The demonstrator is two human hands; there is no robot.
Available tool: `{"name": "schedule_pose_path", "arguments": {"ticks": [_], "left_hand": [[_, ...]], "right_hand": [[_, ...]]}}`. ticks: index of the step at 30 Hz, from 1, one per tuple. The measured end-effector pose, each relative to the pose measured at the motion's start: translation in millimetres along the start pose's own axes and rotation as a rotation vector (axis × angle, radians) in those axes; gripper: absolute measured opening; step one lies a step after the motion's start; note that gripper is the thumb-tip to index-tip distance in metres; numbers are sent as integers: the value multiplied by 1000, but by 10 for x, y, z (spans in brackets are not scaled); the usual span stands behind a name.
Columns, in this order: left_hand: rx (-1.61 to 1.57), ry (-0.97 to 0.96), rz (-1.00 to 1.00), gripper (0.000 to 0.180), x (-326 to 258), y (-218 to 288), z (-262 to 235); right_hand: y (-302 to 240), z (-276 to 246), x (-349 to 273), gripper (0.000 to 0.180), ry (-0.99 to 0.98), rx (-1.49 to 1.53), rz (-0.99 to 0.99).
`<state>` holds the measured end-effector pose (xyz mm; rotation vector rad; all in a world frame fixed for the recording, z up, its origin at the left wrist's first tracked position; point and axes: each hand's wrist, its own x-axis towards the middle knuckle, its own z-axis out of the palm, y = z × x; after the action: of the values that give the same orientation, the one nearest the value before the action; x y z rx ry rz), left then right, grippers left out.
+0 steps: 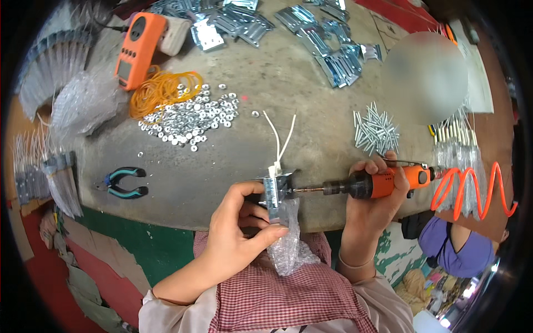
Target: Assembling small metal components using screws and a power screwdriver.
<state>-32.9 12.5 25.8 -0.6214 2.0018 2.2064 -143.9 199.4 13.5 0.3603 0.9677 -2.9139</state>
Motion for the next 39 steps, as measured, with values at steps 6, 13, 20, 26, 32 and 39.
{"name": "schedule_pose_path", "arguments": {"ticks": [6,13,20,26,32,39], "left_hand": [[47,-17,-5,62,2,-16,28],[25,-18,-21,63,26,-4,35],[75,-28,7,59,18,-24,8],[87,-46,44,57,-153,-46,38],[200,-108,158,40,-9,51,-174],[1110,546,737,17,435,58,-748]], "right_hand": [[21,25,-32,30,66,-61,28],[46,22,-35,30,62,-71,33],[64,98,-32,31,152,-107,59],[-6,10,-151,37,109,-153,112],[14,-74,-114,36,76,-227,59],[25,-105,-120,34,59,-210,56]]}}
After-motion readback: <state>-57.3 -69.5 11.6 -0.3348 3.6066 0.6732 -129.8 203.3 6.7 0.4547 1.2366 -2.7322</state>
